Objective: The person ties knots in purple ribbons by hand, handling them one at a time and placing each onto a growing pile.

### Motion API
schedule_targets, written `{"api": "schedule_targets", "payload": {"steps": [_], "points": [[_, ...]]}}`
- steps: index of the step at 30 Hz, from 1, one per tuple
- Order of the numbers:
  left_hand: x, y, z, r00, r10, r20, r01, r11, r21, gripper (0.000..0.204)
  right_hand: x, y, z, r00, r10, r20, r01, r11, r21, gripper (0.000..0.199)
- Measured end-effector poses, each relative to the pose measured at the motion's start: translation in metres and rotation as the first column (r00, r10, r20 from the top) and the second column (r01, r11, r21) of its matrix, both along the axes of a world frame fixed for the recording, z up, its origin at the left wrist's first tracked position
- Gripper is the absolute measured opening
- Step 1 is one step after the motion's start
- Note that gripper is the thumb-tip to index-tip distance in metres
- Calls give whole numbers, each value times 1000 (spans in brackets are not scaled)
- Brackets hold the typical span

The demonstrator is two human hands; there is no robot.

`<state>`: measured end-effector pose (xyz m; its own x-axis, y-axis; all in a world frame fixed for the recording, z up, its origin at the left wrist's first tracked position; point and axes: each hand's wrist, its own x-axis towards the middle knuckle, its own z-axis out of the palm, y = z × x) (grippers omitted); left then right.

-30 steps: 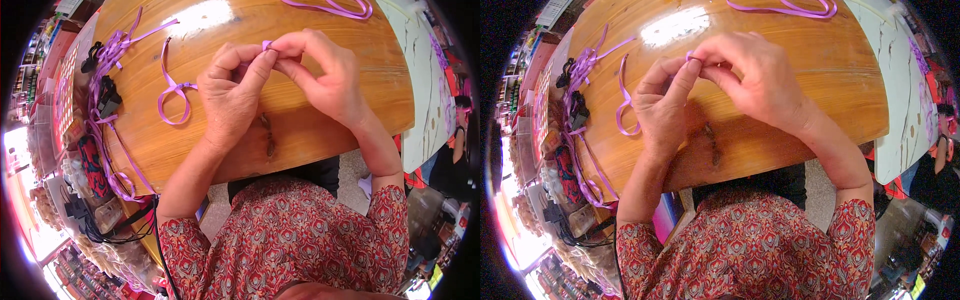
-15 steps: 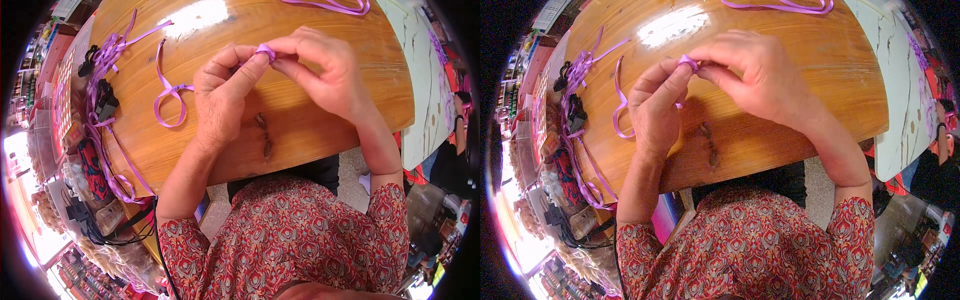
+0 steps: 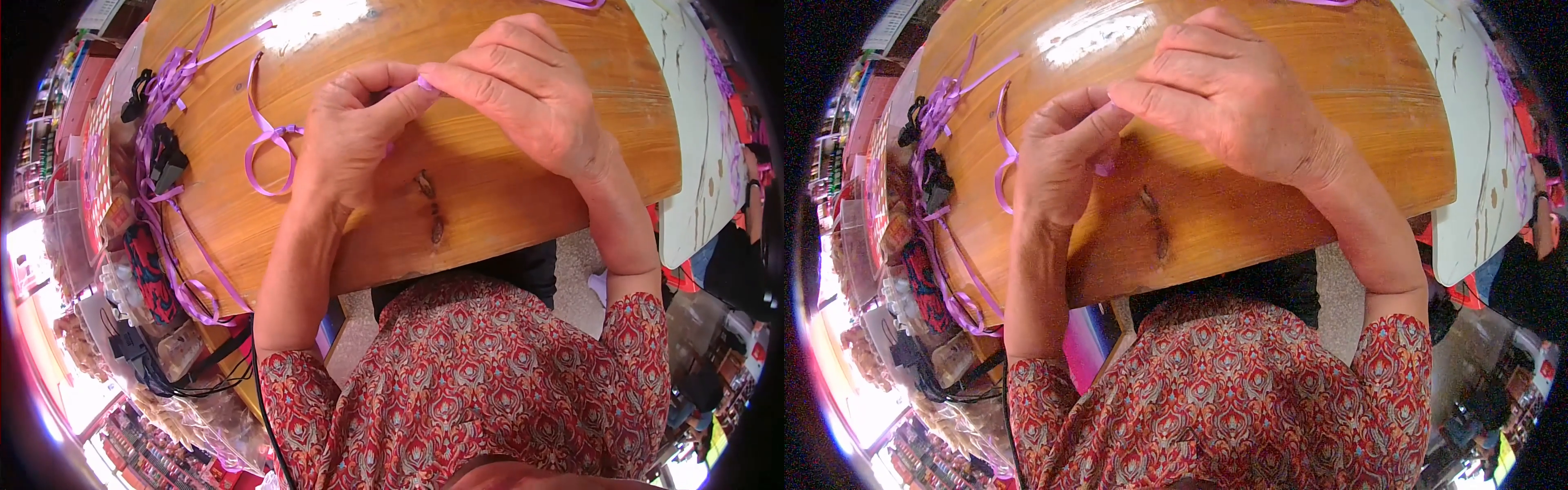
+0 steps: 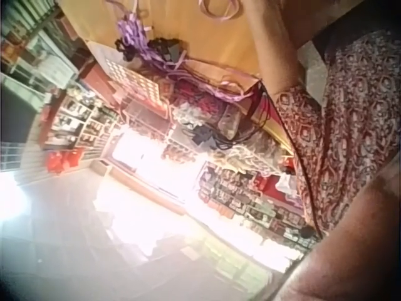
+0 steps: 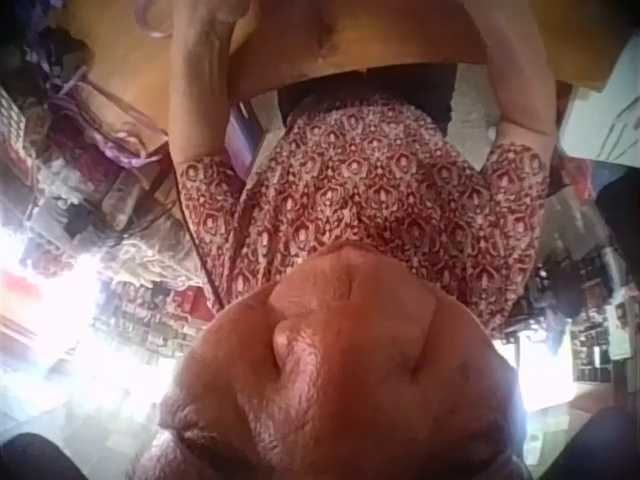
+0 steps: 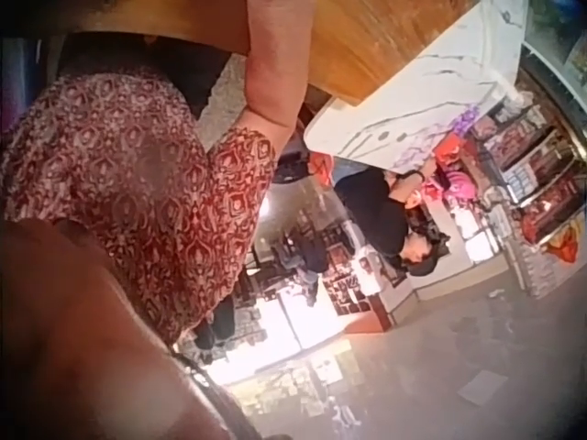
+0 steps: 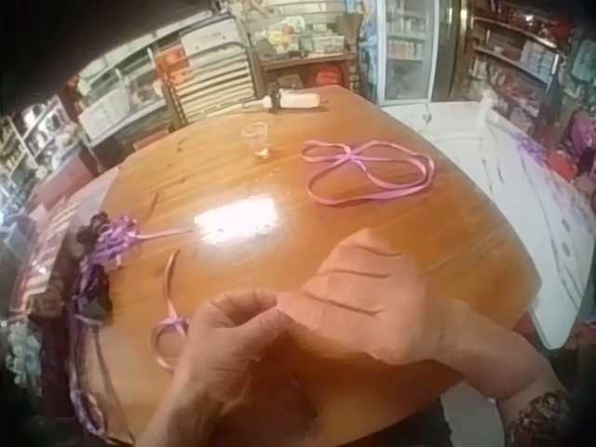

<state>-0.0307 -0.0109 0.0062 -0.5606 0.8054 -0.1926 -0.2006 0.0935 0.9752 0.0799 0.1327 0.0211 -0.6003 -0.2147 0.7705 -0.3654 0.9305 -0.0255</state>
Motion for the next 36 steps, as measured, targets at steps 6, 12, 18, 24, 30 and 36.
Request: {"api": "schedule_targets", "payload": {"steps": [6, 12, 18, 24, 30, 36], "points": [[4, 3, 0, 998, -64, -21, 64, 998, 2, 15, 15, 8, 22, 984, -23, 175, 51, 987, -153, 23], [16, 7, 1, 981, 87, -173, -86, 996, 18, 12, 13, 8, 18, 985, -88, 148, 112, 981, -157, 18], [18, 7, 4, 968, 191, -160, -179, 980, 88, 11, 16, -4, 31, 951, -41, 306, 187, 866, -464, 13], [22, 7, 1, 977, 162, -140, -140, 978, 153, 10, 12, -2, 23, 921, 123, 369, 162, 742, -650, 8], [19, 5, -3, 989, 143, -29, -133, 966, 221, 10, 11, -8, 18, 841, 235, 487, 380, 383, -842, 7], [14, 4, -7, 980, 48, 192, -116, 924, 363, 13, 8, -4, 4, 829, 441, 344, 316, 138, -939, 8]]}}
